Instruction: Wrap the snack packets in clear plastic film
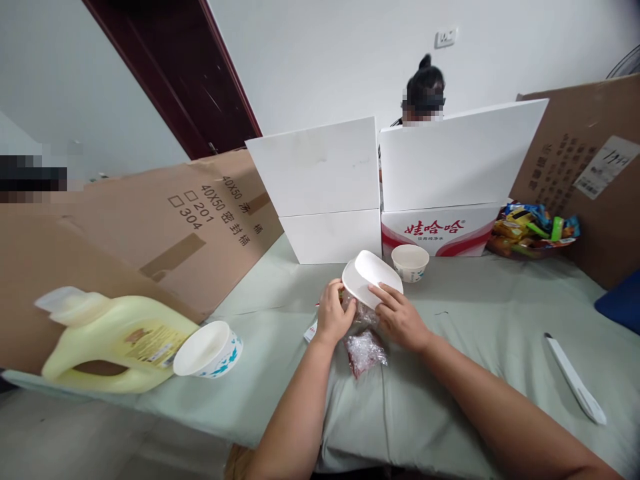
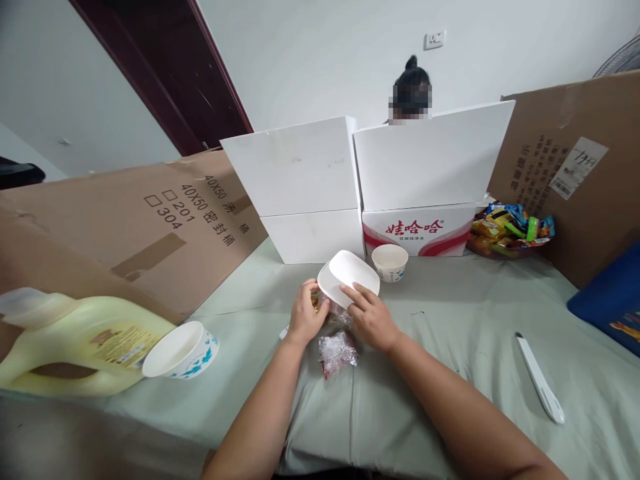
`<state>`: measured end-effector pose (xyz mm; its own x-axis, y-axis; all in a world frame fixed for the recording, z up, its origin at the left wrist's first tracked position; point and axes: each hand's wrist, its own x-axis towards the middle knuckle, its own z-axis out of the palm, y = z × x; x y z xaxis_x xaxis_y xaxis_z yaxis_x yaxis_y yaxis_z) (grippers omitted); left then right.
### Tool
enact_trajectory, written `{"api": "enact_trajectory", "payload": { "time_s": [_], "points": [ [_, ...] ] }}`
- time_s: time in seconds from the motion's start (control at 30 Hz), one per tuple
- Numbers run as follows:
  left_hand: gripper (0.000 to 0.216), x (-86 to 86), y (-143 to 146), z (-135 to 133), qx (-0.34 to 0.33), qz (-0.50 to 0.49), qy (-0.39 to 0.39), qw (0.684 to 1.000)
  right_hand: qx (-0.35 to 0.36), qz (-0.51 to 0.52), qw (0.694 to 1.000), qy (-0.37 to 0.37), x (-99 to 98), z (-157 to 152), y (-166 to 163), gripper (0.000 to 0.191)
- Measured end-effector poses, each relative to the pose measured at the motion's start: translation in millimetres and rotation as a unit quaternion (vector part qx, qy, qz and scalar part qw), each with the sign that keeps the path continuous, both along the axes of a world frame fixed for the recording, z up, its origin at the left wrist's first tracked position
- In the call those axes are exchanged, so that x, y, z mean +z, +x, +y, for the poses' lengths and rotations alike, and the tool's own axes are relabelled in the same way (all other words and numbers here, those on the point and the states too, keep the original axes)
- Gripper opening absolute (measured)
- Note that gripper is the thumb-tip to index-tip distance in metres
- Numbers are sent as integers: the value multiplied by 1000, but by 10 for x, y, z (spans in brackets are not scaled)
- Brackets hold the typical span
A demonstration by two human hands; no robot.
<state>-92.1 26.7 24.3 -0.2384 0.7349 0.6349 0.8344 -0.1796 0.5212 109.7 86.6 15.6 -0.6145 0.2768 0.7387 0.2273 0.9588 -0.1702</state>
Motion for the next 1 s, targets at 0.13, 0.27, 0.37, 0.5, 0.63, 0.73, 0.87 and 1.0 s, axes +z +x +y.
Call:
{"api": "enact_trajectory", "payload": {
  "time_s": [0.13, 0.27, 0.37, 0.5, 0.63, 0.73, 0.87, 1.0],
  "points": [
    [31, -30, 6, 2, 63, -2, 40, 997, -60, 114, 989, -71, 48, 73, 65, 13],
    [51, 57, 103, -33, -62, 146, -43, 986, -86, 183, 972, -121, 77, 155, 124, 9],
    [64, 94, 273, -42, -121, 246, -137, 952, -103, 193, 970, -109, 60, 190, 133, 10],
    [49, 69, 364, -23, -67, 260, -188, 945, -169, 218, 957, -92, 48, 262, 168, 9],
    [40, 58, 272, -25, -28, 257, -188, 948, -213, 236, 943, -94, 85, 350, 244, 6],
    [38, 81, 176, -41, 9, 251, -195, 948, -235, 258, 928, -132, 126, 380, 280, 5],
    [39, 130, 82, -64, 68, 239, -211, 945, -243, 296, 897, -223, 117, 409, 264, 13],
    [37, 156, 49, -71, 108, 231, -224, 941, -222, 314, 850, -359, -7, 490, 220, 24]
  ]
}}
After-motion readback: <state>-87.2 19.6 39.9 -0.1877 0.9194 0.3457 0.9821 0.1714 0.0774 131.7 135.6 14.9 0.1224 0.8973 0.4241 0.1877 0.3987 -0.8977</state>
